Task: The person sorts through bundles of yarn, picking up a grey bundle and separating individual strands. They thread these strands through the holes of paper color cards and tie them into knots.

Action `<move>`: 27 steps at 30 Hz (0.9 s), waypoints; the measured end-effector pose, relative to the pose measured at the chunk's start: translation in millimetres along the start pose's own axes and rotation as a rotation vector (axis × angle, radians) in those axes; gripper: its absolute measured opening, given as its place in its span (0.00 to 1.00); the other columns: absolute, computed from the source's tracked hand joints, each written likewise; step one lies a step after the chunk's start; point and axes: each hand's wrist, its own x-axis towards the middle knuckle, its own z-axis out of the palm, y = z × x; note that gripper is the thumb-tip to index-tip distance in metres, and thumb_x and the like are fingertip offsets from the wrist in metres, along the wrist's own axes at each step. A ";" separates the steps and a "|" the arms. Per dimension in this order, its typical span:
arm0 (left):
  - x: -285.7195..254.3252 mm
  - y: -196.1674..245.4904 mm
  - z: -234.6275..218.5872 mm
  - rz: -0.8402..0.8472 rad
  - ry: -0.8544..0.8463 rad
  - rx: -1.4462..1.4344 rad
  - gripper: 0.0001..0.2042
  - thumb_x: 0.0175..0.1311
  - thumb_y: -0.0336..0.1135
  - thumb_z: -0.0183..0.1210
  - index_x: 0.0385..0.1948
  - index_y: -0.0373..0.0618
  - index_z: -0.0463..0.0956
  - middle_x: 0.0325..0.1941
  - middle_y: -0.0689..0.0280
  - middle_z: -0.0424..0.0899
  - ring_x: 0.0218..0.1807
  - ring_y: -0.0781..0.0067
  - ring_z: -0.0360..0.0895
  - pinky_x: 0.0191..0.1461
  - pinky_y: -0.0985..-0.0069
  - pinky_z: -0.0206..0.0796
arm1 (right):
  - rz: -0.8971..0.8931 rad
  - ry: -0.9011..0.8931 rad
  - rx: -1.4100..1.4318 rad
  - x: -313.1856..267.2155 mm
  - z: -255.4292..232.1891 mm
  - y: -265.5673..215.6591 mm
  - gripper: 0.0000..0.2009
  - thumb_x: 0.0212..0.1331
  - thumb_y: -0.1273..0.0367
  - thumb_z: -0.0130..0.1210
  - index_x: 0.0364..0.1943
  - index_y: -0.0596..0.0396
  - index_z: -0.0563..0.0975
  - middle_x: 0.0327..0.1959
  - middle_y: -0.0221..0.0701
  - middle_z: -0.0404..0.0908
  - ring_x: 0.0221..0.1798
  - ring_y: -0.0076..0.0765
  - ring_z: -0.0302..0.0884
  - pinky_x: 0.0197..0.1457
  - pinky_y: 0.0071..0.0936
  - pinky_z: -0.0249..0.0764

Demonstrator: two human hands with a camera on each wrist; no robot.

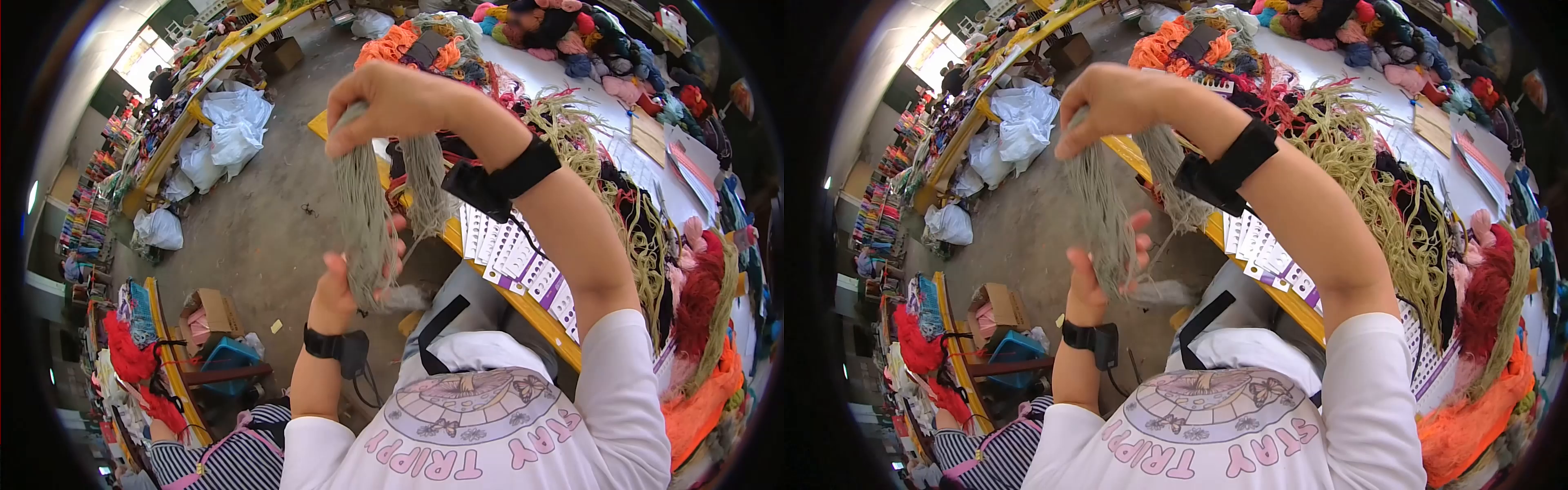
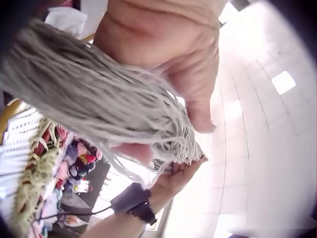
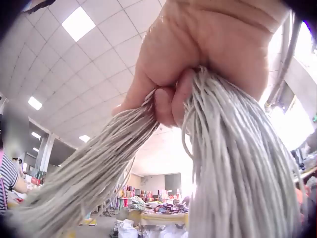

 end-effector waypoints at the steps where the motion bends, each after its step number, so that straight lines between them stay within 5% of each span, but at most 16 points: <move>1: -0.8 2.4 0.0 -0.076 0.039 0.068 0.36 0.48 0.53 0.60 0.51 0.33 0.60 0.47 0.59 0.70 0.37 0.75 0.72 0.27 0.81 0.66 | 0.009 -0.033 -0.040 -0.3 4.9 -1.2 0.17 0.41 0.57 0.63 0.29 0.56 0.78 0.23 0.28 0.77 0.28 0.23 0.74 0.33 0.22 0.68; 3: -6.7 5.3 -2.7 -0.227 0.125 0.195 0.33 0.48 0.53 0.59 0.48 0.33 0.64 0.47 0.57 0.70 0.38 0.76 0.72 0.27 0.82 0.65 | 0.018 -0.078 -0.071 1.7 11.4 -0.7 0.18 0.41 0.57 0.63 0.29 0.56 0.78 0.24 0.29 0.78 0.28 0.25 0.74 0.33 0.23 0.68; 6: -6.0 10.5 -4.7 -0.162 0.151 0.361 0.25 0.49 0.50 0.59 0.38 0.34 0.72 0.47 0.56 0.71 0.42 0.70 0.71 0.34 0.77 0.65 | -0.026 -0.085 -0.059 10.1 15.0 4.5 0.18 0.40 0.56 0.63 0.30 0.56 0.78 0.25 0.32 0.78 0.29 0.29 0.75 0.34 0.25 0.69; 9: -10.3 6.6 -3.9 -0.109 -0.072 0.562 0.18 0.47 0.45 0.62 0.27 0.35 0.77 0.50 0.52 0.71 0.51 0.57 0.68 0.55 0.64 0.57 | -0.058 -0.014 -0.125 14.2 12.6 13.9 0.18 0.40 0.57 0.63 0.31 0.56 0.77 0.27 0.34 0.78 0.33 0.32 0.75 0.37 0.27 0.68; 10: -12.0 12.9 3.8 -0.168 -0.221 0.673 0.17 0.49 0.44 0.60 0.28 0.34 0.76 0.46 0.52 0.74 0.52 0.58 0.68 0.56 0.63 0.56 | -0.071 -0.051 -0.108 16.2 8.7 14.3 0.18 0.40 0.56 0.63 0.31 0.55 0.77 0.29 0.34 0.78 0.34 0.34 0.74 0.39 0.28 0.68; 11: -21.6 21.6 19.3 -0.300 -0.188 0.606 0.15 0.52 0.40 0.58 0.27 0.33 0.77 0.40 0.53 0.78 0.49 0.57 0.71 0.57 0.60 0.55 | -0.110 0.011 -0.054 17.3 14.5 25.2 0.17 0.41 0.57 0.63 0.30 0.54 0.77 0.28 0.35 0.78 0.33 0.35 0.74 0.38 0.28 0.68; 13: -33.2 32.1 0.1 -0.169 -0.370 0.435 0.15 0.53 0.39 0.56 0.33 0.33 0.75 0.36 0.52 0.79 0.41 0.55 0.75 0.56 0.53 0.55 | 0.021 0.051 -0.094 12.6 19.8 30.9 0.14 0.44 0.58 0.61 0.32 0.52 0.78 0.25 0.36 0.77 0.31 0.38 0.75 0.36 0.29 0.69; 15: -33.4 56.9 -6.5 0.125 -0.227 0.217 0.13 0.57 0.42 0.53 0.32 0.40 0.75 0.25 0.61 0.79 0.35 0.66 0.76 0.49 0.58 0.63 | 0.080 0.041 -0.145 -1.0 27.7 61.8 0.19 0.47 0.61 0.59 0.42 0.54 0.74 0.34 0.37 0.78 0.36 0.38 0.75 0.39 0.30 0.70; 18: -6.6 119.9 42.3 0.418 0.329 0.111 0.18 0.60 0.44 0.49 0.49 0.46 0.66 0.28 0.69 0.77 0.36 0.73 0.76 0.52 0.55 0.63 | 0.187 0.071 -0.170 -47.2 34.6 97.0 0.22 0.48 0.57 0.56 0.44 0.56 0.73 0.35 0.39 0.76 0.40 0.42 0.74 0.44 0.33 0.69; 20: 6.1 149.9 59.9 0.505 0.449 0.093 0.19 0.60 0.39 0.50 0.52 0.44 0.63 0.38 0.68 0.77 0.42 0.74 0.74 0.56 0.51 0.58 | 0.308 -0.017 -0.128 -84.2 33.0 110.5 0.21 0.48 0.59 0.56 0.43 0.58 0.73 0.33 0.39 0.77 0.39 0.42 0.75 0.44 0.31 0.70; 23: 12.6 185.8 50.1 0.497 0.229 0.068 0.20 0.60 0.36 0.49 0.53 0.39 0.61 0.50 0.64 0.71 0.55 0.70 0.67 0.62 0.45 0.44 | 0.564 -0.170 0.024 -139.7 34.9 115.0 0.18 0.49 0.66 0.58 0.44 0.60 0.73 0.33 0.35 0.78 0.36 0.29 0.75 0.41 0.26 0.71; 25: 17.3 201.9 45.8 0.431 0.005 0.089 0.19 0.61 0.35 0.46 0.51 0.35 0.60 0.53 0.61 0.69 0.59 0.68 0.62 0.64 0.45 0.38 | 0.681 -0.182 0.022 -163.6 37.2 106.7 0.17 0.49 0.68 0.57 0.43 0.60 0.73 0.33 0.36 0.79 0.36 0.29 0.75 0.42 0.26 0.71; 27: 15.0 211.6 44.6 0.448 -0.004 0.063 0.19 0.62 0.34 0.42 0.52 0.32 0.57 0.52 0.57 0.67 0.59 0.64 0.62 0.66 0.44 0.34 | 0.639 -0.129 0.068 -189.6 44.7 110.1 0.17 0.49 0.67 0.57 0.43 0.61 0.73 0.31 0.37 0.79 0.34 0.33 0.76 0.39 0.27 0.71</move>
